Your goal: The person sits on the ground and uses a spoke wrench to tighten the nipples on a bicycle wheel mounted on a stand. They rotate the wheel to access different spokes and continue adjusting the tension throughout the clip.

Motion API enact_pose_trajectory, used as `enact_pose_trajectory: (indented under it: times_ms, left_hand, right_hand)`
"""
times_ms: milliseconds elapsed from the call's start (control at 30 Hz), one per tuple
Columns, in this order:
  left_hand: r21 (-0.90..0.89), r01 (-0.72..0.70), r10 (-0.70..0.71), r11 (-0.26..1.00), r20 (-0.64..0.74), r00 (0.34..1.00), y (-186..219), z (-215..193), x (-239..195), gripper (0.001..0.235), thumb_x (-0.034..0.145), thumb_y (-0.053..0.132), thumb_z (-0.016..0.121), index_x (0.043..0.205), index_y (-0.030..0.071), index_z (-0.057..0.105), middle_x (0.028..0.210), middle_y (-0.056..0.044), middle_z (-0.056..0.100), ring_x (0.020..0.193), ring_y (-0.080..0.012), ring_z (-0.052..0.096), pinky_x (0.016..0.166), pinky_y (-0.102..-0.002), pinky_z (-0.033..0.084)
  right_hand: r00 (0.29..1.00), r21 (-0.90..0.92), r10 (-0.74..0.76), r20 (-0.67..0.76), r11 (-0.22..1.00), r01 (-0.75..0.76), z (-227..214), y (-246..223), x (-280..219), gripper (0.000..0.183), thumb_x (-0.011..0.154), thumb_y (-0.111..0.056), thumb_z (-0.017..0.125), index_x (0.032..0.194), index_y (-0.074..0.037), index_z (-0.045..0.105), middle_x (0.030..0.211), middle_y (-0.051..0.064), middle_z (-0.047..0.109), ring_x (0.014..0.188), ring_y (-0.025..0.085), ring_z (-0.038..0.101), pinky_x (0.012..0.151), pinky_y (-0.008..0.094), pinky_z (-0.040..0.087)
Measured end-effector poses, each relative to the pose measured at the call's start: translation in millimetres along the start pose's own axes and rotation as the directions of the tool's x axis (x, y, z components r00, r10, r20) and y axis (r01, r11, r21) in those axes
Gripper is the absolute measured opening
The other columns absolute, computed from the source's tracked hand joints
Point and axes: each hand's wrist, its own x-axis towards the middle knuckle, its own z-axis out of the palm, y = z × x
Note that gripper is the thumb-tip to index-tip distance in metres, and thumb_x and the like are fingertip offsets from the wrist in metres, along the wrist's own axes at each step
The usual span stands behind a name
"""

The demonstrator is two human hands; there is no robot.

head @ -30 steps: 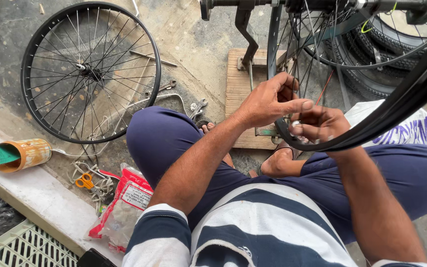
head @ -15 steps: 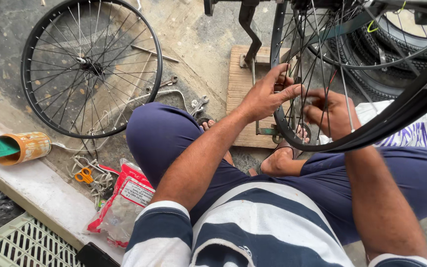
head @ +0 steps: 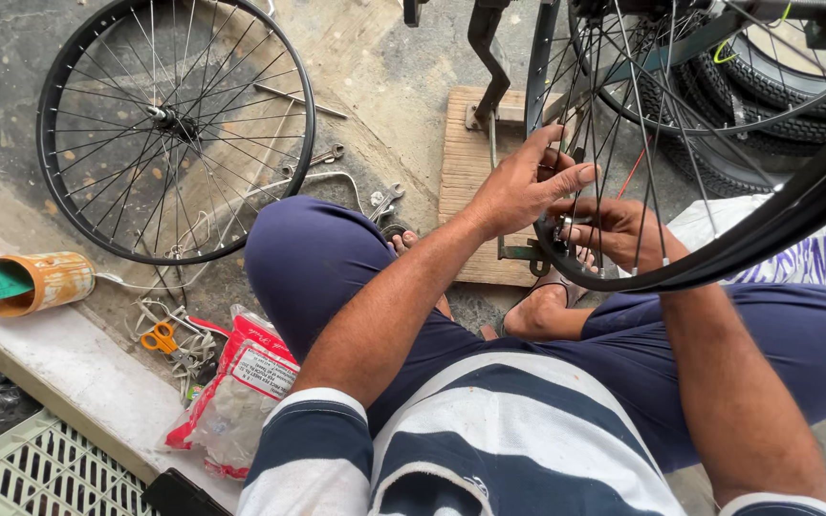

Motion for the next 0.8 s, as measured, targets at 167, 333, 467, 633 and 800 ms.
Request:
enact_pose_trajectory:
  times_ms: [167,333,467,633,800]
  left_hand:
    - [-0.001,0.017,-0.017,1.0,0.015,1.0,-0.9,0.4,0.1,0.103,0.084,0.069,0.063,0.154,-0.001,0.033,0.114,-0.016,0.073,0.111,-0.0277,0.073,0.097,-0.044,0.058]
    - [0.01,-0.023,0.023,1.0,0.001,1.0,0.6,0.5,0.1,0.104,0.085,0.071,0.061,0.154,-0.001,0.033,0.116,-0.016,0.071,0.112,-0.0275,0.072,0.096,-0.043,0.059]
    - [0.004,0.034,-0.034,0.999,0.018,0.999,20.5,-1.7,-6.4,0.104,0.08,0.071,0.065,0.147,-0.005,0.042,0.111,-0.019,0.073,0.107,-0.0281,0.074,0.092,-0.041,0.06]
    - [-0.207,0.127,-0.131,0.97,-0.004,0.991,69.6,9.4,-21.6,0.105,0.072,0.071,0.072,0.133,-0.012,0.052,0.094,-0.023,0.067,0.087,-0.0291,0.071,0.069,-0.038,0.058]
    - [-0.386,0.059,-0.058,0.921,0.014,0.998,85.8,8.5,-14.4,0.111,0.072,0.068,0.08,0.136,-0.014,0.039,0.095,-0.02,0.067,0.091,-0.0236,0.071,0.078,-0.035,0.062]
  right_hand:
    - [0.923,-0.226,0.192,-0.334,0.934,-0.276,21.0,2.5,-4.6,0.024,0.086,-0.022,0.084,0.09,0.001,0.075,0.065,0.003,0.067,0.051,0.015,0.056,0.046,0.033,0.044]
    - [0.941,-0.603,-0.179,-0.287,0.797,-0.033,25.2,2.7,-4.0,0.036,0.088,-0.03,0.088,0.088,0.002,0.07,0.064,0.005,0.064,0.056,0.014,0.058,0.053,0.034,0.047]
    - [0.992,-0.226,-0.067,-0.104,0.973,0.042,1.9,-7.5,-15.3,0.04,0.089,-0.028,0.078,0.119,-0.002,0.071,0.075,0.011,0.068,0.062,0.014,0.061,0.053,0.032,0.047]
    - [0.945,0.806,-0.311,0.101,0.583,0.106,5.3,0.9,-31.8,0.055,0.084,-0.018,0.083,0.128,0.006,0.062,0.115,0.024,0.07,0.102,0.027,0.073,0.089,0.038,0.06]
    - [0.9,0.924,-0.434,0.03,0.356,0.141,10.5,22.2,-26.4,0.042,0.091,-0.014,0.084,0.123,0.004,0.064,0.108,0.022,0.074,0.1,0.03,0.075,0.088,0.039,0.062]
